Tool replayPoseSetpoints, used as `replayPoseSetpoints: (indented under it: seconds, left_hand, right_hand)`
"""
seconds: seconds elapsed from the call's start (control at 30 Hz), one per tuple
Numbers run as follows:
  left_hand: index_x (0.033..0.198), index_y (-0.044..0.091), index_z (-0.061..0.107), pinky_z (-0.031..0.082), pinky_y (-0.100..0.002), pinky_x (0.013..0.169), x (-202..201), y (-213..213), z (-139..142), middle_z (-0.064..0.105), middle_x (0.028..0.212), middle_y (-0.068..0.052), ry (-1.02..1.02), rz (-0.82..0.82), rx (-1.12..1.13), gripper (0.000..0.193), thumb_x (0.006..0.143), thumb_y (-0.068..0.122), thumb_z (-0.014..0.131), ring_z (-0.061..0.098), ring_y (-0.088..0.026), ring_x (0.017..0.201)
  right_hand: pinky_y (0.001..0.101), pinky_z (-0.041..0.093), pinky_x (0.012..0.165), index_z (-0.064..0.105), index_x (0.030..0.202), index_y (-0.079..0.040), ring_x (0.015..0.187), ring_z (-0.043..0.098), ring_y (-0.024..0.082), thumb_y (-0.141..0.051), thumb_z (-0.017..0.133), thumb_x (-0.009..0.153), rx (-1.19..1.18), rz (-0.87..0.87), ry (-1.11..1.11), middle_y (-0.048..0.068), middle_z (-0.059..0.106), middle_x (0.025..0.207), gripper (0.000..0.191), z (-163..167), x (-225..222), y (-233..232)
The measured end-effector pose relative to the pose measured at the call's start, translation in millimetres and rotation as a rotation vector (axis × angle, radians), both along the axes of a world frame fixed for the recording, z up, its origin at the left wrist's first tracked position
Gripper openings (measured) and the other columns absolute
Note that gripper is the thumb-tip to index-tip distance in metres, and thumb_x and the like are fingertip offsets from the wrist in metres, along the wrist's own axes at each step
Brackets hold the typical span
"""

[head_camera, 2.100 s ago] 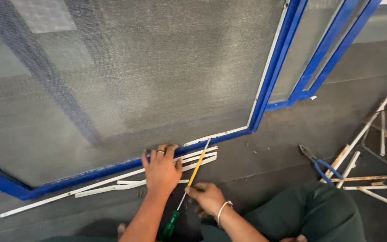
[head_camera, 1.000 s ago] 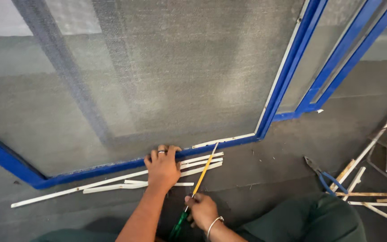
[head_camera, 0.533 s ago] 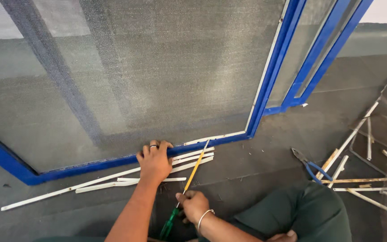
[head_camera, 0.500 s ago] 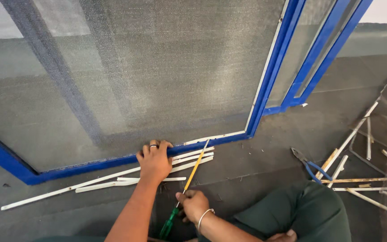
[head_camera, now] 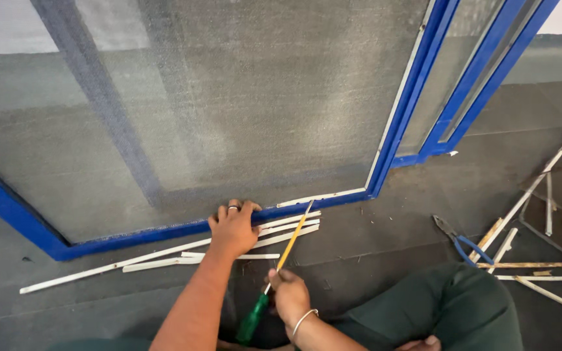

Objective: The person sits on the floor and installs white rubber spline into the groove of a blue aluminum window screen frame, using a screwdriver to press the spline into the channel along the frame edges. They work section by section around the frame, pressing the strip flush with the mesh.

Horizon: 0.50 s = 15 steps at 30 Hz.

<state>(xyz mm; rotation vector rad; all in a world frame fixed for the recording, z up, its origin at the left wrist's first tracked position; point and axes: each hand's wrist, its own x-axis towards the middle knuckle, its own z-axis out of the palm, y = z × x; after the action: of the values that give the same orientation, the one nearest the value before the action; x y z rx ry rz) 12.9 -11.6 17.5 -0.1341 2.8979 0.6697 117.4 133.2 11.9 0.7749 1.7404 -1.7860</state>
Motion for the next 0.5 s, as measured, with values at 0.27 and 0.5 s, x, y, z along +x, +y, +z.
replayPoseSetpoints:
  seconds: [0.27, 0.5]
  left_hand:
    - [0.127, 0.035, 0.059, 0.025, -0.062, 0.111, -1, -4, 0, 0.049, 0.138, -0.003, -0.038, -0.005, -0.006, 0.052, 0.080, 0.038, 0.080, 0.041, -0.031, 0.134]
    - [0.121, 0.032, 0.064, 0.027, -0.060, 0.111, 12, 7, -12, 0.055, 0.130, -0.004, 0.158, 0.047, -0.003, 0.044, 0.079, 0.037, 0.078, 0.048, -0.031, 0.127]
  right_hand:
    - [0.0333, 0.050, 0.058, 0.055, 0.098, -0.013, 0.065, 0.055, 0.016, -0.029, 0.053, 0.100, -0.537, -0.328, -0.172, 0.004, 0.056, 0.082, 0.016, 143, -21, 26]
    - [0.0314, 0.050, 0.058, 0.049, 0.145, -0.025, 0.067, 0.054, 0.015, -0.014, 0.079, 0.091, 0.060, 0.379, -0.308, 0.005, 0.061, 0.091, 0.063, 182, -23, 172]
